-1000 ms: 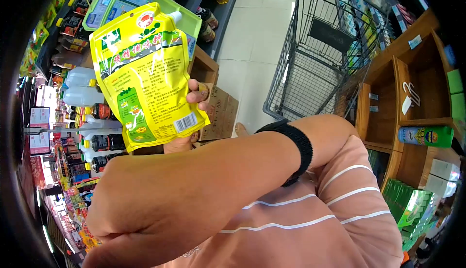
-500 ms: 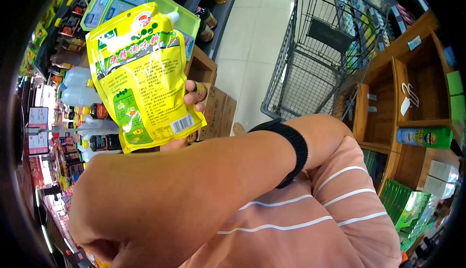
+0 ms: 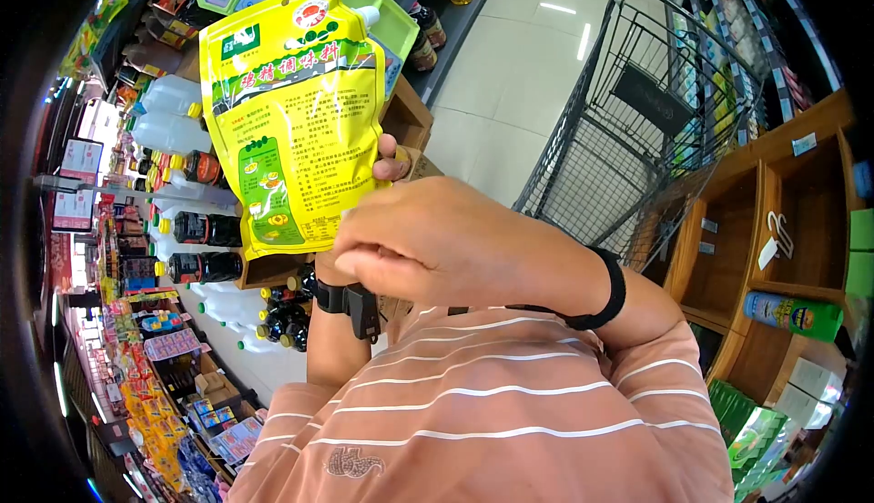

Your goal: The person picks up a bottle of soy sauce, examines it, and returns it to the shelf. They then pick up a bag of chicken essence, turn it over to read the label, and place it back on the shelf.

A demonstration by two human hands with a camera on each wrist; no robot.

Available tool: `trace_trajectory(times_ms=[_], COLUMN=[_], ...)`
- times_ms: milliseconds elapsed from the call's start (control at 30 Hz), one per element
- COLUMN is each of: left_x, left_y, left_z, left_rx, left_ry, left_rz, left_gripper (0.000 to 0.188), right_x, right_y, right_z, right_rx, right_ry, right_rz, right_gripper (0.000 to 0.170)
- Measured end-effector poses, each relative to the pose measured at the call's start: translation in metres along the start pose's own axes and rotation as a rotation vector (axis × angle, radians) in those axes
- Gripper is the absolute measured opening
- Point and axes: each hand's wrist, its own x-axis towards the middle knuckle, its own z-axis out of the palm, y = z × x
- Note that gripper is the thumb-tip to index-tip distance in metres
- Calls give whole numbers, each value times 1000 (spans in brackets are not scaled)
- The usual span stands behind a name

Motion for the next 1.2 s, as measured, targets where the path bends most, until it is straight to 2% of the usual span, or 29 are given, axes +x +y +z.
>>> trace_trajectory(times_ms=[33, 100, 167, 267, 400, 500, 700, 800, 933, 1200], left_x=[-2, -4, -5, -5, -7, -9, -13, -14, -16, -18], left_y=[-3, -13, -15, -12, -21, -22, -24, -25, -21, -19], left_z=[2, 5, 4, 5, 10, 4, 5, 5, -1, -2], left_rx=[41, 202, 259, 144, 166, 285, 308, 298, 269, 313], left_ry=[7, 40, 41, -1, 27, 91, 158, 139, 85, 42], left_rz=[47, 190, 259, 222, 287, 328, 341, 328, 287, 319], left_gripper=[62, 63, 64, 65, 63, 62, 58, 56, 56, 57], right_x=[-4, -4, -4, -4, -5, -5, -6, -4, -6, -4], right_y=[7, 11, 14, 14, 15, 18, 15, 18, 11, 14], right_z=[3, 4, 6, 7, 9, 12, 13, 15, 12, 18], right_rx=[-114, -194, -260, -314, -322, -350, -361, -362, -312, -341], right_ry=[75, 144, 198, 231, 258, 278, 247, 252, 146, 148], right_rz=[-18, -73, -119, -145, -160, -184, -145, -160, -54, -38], right_gripper=[16, 15, 16, 16, 16, 17, 18, 19, 24, 24])
